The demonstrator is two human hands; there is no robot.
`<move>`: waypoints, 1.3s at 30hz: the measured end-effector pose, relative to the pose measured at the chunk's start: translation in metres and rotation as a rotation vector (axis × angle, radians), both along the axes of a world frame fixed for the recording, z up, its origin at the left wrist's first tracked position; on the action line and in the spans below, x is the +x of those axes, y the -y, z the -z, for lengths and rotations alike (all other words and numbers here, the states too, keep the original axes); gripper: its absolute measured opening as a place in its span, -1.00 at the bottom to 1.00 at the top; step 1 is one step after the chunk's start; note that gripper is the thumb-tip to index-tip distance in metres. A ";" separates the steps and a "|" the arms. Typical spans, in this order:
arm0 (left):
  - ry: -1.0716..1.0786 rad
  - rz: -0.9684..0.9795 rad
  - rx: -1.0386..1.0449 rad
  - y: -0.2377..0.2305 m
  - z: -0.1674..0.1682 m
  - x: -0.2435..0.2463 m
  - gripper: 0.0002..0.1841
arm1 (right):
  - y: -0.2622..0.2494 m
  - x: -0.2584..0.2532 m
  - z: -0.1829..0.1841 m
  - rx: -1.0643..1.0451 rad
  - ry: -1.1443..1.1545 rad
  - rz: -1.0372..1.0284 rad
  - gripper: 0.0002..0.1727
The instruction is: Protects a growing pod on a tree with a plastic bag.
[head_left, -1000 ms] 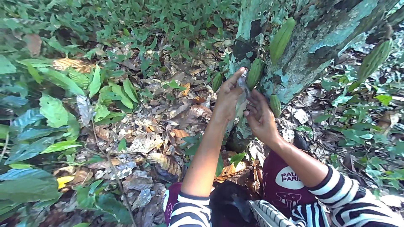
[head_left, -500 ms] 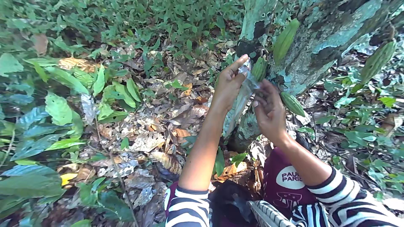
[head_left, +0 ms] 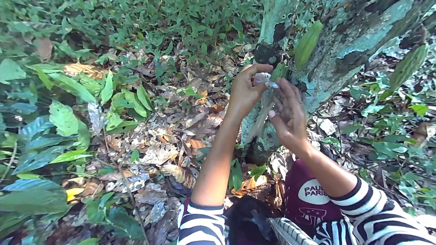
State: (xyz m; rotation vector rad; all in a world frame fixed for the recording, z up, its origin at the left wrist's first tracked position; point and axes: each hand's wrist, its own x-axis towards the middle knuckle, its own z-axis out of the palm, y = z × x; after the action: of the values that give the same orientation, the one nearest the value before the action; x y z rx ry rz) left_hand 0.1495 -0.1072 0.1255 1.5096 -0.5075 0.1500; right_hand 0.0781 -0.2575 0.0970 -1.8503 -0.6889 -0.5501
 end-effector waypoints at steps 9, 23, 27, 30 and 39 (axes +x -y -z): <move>0.038 -0.196 0.008 0.009 -0.010 0.012 -0.89 | -0.006 0.018 -0.019 -0.024 0.073 0.097 -0.42; 0.115 -0.237 0.153 0.007 -0.008 0.012 -0.86 | 0.007 -0.009 -0.034 -0.383 0.137 0.315 -0.66; 0.174 -0.244 0.180 0.010 -0.011 0.012 -0.86 | 0.015 -0.016 -0.027 -0.377 0.231 0.320 -0.73; 0.198 -0.237 0.196 0.010 -0.014 0.014 -0.85 | 0.032 -0.016 -0.025 -0.270 0.283 0.292 -0.76; 0.157 -0.193 0.149 0.007 -0.014 0.021 -0.83 | 0.112 0.006 -0.008 0.095 0.208 0.391 -0.76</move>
State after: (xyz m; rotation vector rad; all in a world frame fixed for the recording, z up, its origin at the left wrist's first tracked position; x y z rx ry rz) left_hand 0.1702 -0.1141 0.1391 1.7012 -0.5058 0.3906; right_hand 0.0841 -0.3698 0.1052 -1.8624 -0.4241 -1.0229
